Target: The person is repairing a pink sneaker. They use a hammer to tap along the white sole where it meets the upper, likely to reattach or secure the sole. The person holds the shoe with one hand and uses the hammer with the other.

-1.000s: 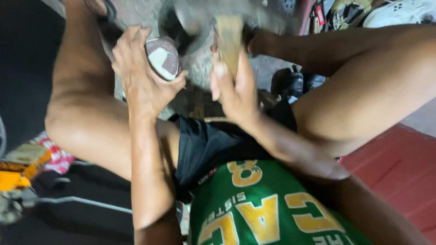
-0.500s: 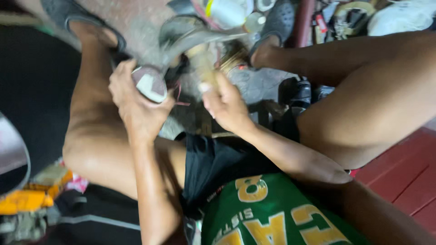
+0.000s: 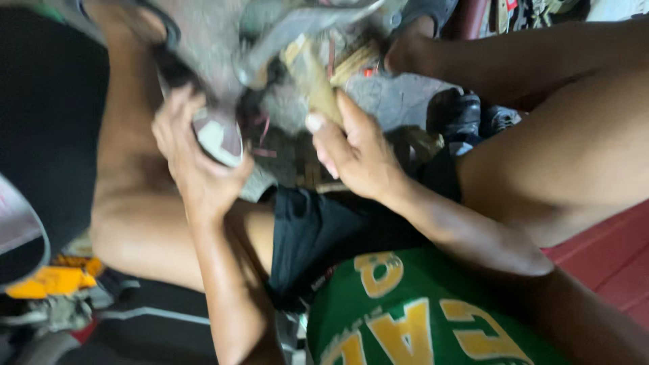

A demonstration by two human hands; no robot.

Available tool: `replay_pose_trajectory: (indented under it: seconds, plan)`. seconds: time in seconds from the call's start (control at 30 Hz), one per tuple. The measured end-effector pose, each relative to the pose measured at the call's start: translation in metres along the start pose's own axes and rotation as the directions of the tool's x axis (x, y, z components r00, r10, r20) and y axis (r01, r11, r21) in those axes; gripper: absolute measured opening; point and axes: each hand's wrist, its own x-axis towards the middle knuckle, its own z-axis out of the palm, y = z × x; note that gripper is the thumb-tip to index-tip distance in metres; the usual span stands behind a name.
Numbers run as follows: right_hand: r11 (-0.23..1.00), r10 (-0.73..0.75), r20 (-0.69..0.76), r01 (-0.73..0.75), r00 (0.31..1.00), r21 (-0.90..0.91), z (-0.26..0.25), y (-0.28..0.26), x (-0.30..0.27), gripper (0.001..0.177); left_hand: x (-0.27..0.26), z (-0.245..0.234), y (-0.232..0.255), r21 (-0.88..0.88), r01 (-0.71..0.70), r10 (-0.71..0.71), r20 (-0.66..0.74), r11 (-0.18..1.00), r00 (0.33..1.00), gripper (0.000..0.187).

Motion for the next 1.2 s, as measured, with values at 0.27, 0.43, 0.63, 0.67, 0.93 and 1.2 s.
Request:
replay_pose_trajectory:
  seconds: [0.27, 0.43, 0.63, 0.67, 0.93, 1.2]
  plan:
    - [0.965, -0.020, 0.091, 0.043, 0.996, -0.259, 0.019, 0.020, 0.006, 0.026, -0.006, -0.001, 0.003, -0.030, 0.068, -0.067, 0.011, 0.997, 0.998, 0.074]
    - [0.967, -0.032, 0.101, 0.056, 0.994, -0.248, 0.017, 0.021, 0.006, 0.028, -0.003, -0.002, 0.007, -0.039, 0.051, -0.051, 0.008, 0.998, 0.999, 0.079]
    - [0.988, 0.035, 0.094, -0.021, 0.995, -0.150, 0.024, 0.020, 0.007, 0.023, -0.002, -0.001, 0.008, -0.043, 0.075, -0.074, 0.018, 0.996, 0.997, 0.077]
    - [0.993, 0.074, 0.098, -0.065, 0.992, -0.094, 0.025, 0.019, 0.003, 0.023, -0.003, -0.001, 0.009, -0.049, 0.074, -0.074, 0.004, 0.996, 0.997, 0.077]
    - [0.999, 0.041, 0.087, -0.039, 0.995, -0.028, 0.028, 0.023, 0.003, 0.021, -0.001, 0.002, 0.005, -0.045, 0.039, -0.040, -0.017, 0.998, 0.999, 0.076]
    - [0.983, 0.122, 0.091, -0.108, 0.988, -0.147, 0.012, 0.014, 0.006, 0.023, -0.004, 0.003, 0.014, -0.048, 0.085, -0.086, -0.018, 0.995, 0.996, 0.076]
